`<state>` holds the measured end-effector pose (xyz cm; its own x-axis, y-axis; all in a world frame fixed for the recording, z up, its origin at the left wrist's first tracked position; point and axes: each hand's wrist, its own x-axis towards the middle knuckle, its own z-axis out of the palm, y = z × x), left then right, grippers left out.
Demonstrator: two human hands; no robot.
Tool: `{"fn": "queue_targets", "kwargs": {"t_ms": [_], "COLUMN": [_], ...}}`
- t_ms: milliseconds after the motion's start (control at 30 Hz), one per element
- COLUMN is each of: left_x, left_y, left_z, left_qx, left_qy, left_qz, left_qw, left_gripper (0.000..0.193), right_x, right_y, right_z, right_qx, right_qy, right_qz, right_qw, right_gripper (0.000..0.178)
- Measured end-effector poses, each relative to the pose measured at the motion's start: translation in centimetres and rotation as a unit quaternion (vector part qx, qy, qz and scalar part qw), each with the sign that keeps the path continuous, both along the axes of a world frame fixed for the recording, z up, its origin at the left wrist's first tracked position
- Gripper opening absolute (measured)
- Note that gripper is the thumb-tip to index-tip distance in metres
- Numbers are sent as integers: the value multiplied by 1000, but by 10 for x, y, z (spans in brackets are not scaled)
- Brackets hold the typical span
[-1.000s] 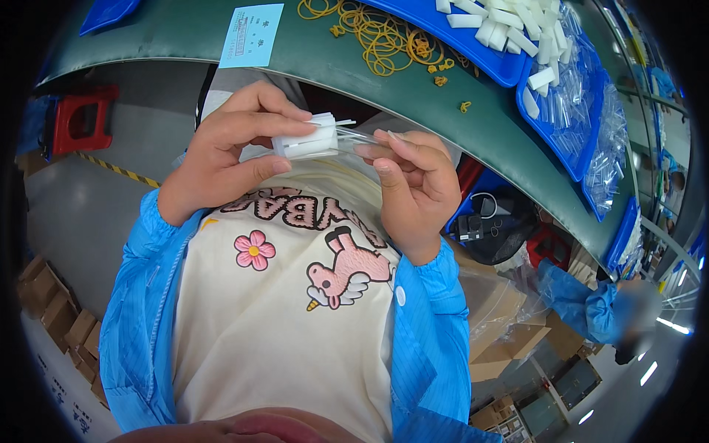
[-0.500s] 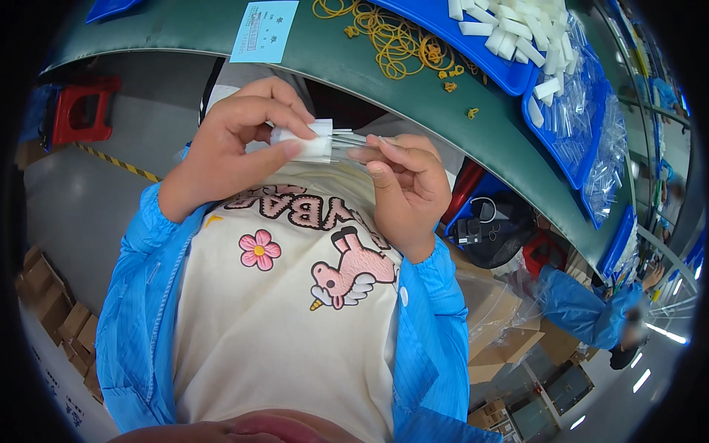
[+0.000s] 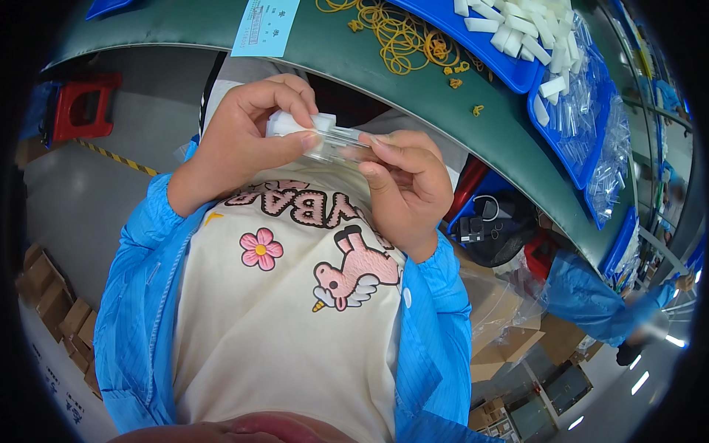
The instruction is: Assembling small white plastic components with clear tubes and securing them with rubber bands.
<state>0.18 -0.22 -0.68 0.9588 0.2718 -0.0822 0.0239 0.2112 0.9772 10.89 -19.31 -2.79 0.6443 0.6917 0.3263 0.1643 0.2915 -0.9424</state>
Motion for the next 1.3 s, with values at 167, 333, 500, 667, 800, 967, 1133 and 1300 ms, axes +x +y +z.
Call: {"fn": "queue_targets", "kwargs": {"t_ms": [167,333,500,667,800,967,1133,1300], "left_x": [-2,-5,-4,-3,0,0,0,-1], "left_y": [-1,1,2,-1,-4,-6,-6,-5], "left_z": [-5,-6,3,3,-1,-2,-3,-3], "left_qx": [14,-8,-79,-105,-101,-107,-115,-113], "left_qy": [-10,-40,-17,-3,19,33,37,22], "left_qz": [5,-8,-12,-2,1,-7,-8,-14], "left_qw": [1000,999,997,995,995,994,993,993], "left_gripper": [9,15,21,23,24,26,25,24], "right_x": [4,11,11,12,7,3,1,6], "right_y": [-2,-4,-5,-6,-3,2,3,-2], "right_z": [7,6,2,3,-3,-2,-5,-5], "right_qx": [-41,-57,-35,-23,10,38,51,26], "right_qy": [-18,-80,-21,-34,-39,-42,-25,-54], "right_qz": [-23,-17,-37,-26,-17,-8,4,-13], "right_qw": [999,995,999,999,999,998,998,998], "right_gripper": [24,24,24,26,26,25,26,26]}}
